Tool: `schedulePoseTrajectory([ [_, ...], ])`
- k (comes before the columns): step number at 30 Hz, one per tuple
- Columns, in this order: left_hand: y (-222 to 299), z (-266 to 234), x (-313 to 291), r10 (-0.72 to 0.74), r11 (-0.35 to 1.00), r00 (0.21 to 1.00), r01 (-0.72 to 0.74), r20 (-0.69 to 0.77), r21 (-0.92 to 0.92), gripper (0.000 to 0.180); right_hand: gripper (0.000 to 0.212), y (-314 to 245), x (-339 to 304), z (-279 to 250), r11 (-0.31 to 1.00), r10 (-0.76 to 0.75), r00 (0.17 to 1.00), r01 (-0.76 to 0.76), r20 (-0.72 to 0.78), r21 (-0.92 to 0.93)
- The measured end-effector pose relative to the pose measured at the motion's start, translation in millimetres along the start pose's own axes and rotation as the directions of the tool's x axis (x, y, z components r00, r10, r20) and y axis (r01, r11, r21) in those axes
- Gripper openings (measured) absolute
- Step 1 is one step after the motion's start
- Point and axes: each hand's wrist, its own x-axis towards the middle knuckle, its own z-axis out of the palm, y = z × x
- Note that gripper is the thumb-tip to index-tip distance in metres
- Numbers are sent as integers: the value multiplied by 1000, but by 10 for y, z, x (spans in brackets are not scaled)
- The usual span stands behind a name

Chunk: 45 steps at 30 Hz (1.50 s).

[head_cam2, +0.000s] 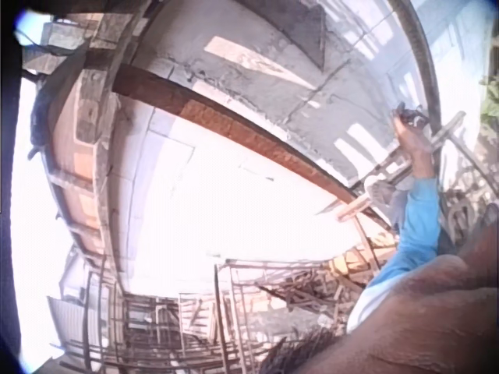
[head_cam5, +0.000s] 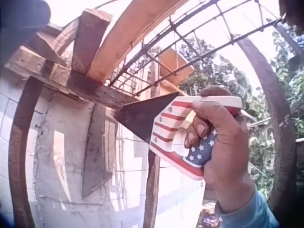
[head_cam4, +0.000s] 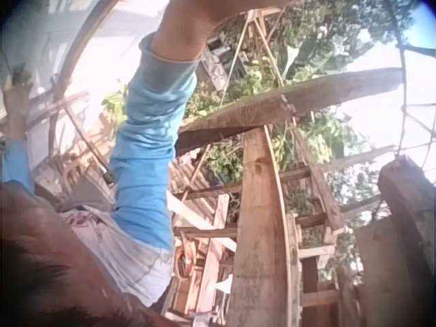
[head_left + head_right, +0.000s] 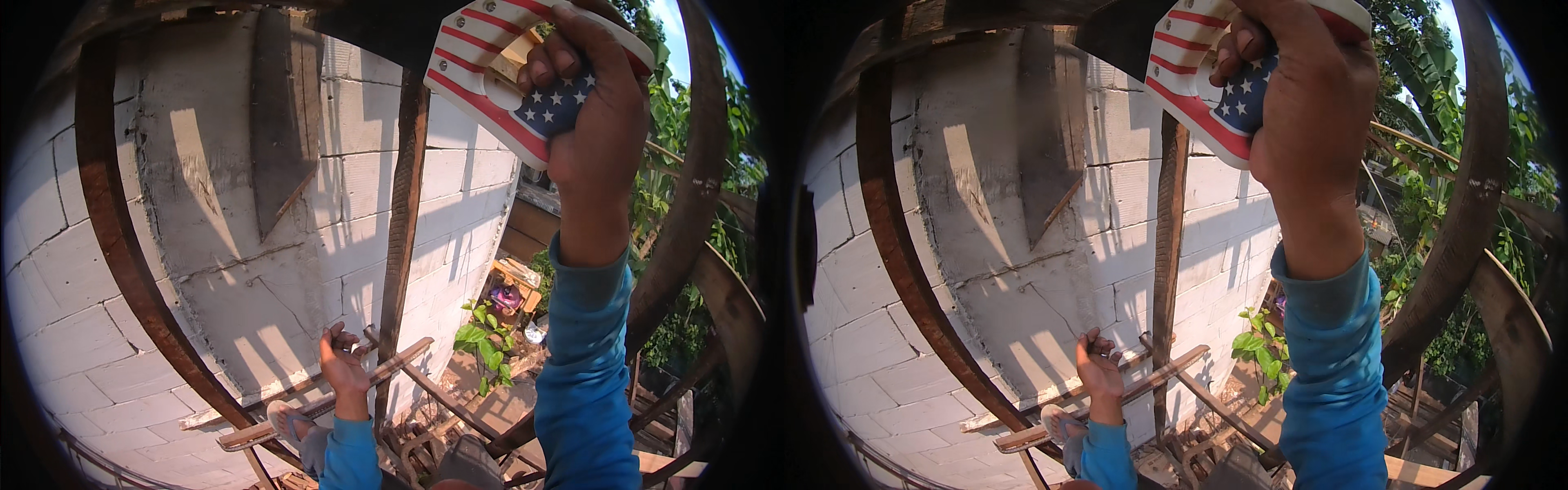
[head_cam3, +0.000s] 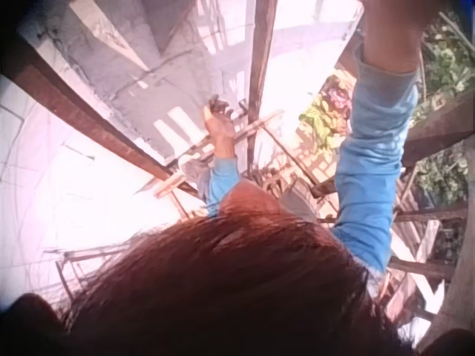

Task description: The person saws through a wooden beam by hand while standing on a wooden scaffold.

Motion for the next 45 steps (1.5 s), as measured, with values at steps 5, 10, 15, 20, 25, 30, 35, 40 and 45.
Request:
schedulePoseTrajectory([
  [5,-21,80,-8,-17,1000,1000,18,6,-24,32,19,-456,-434,-209,998,-47,998,46,36,38],
  [10,-46,3,39,7,1000,1000,-7,-4,-14,34,19,29,17,21,989,-107,992,99,72,105],
  [15,76,18,-13,9,1000,1000,-9,4,10,32,16,-47,-89,27,999,-43,998,44,42,-17],
  [20,115,45,-18,24,997,999,-26,-39,-70,35,14,-11,-156,-128,997,-71,996,69,45,36],
  [25,1,32,-37,-19,1000,999,19,31,-3,35,17,41,-220,-32,992,-117,991,120,60,-44],
  [30,37,110,-133,9,1000,998,-9,67,1,35,17,-597,-567,-273,997,-78,997,78,17,13],
  [35,-7,154,-147,125,976,987,-141,103,165,35,18,92,-202,-66,994,-91,995,90,28,62],
  [40,247,785,-388,188,956,878,-267,439,126,44,19,-87,-562,-156,982,-179,984,179,13,-59],
  [45,622,2606,-795,315,943,682,-145,661,-299,64,16,90,-477,-173,967,-226,974,224,-3,-124],
])
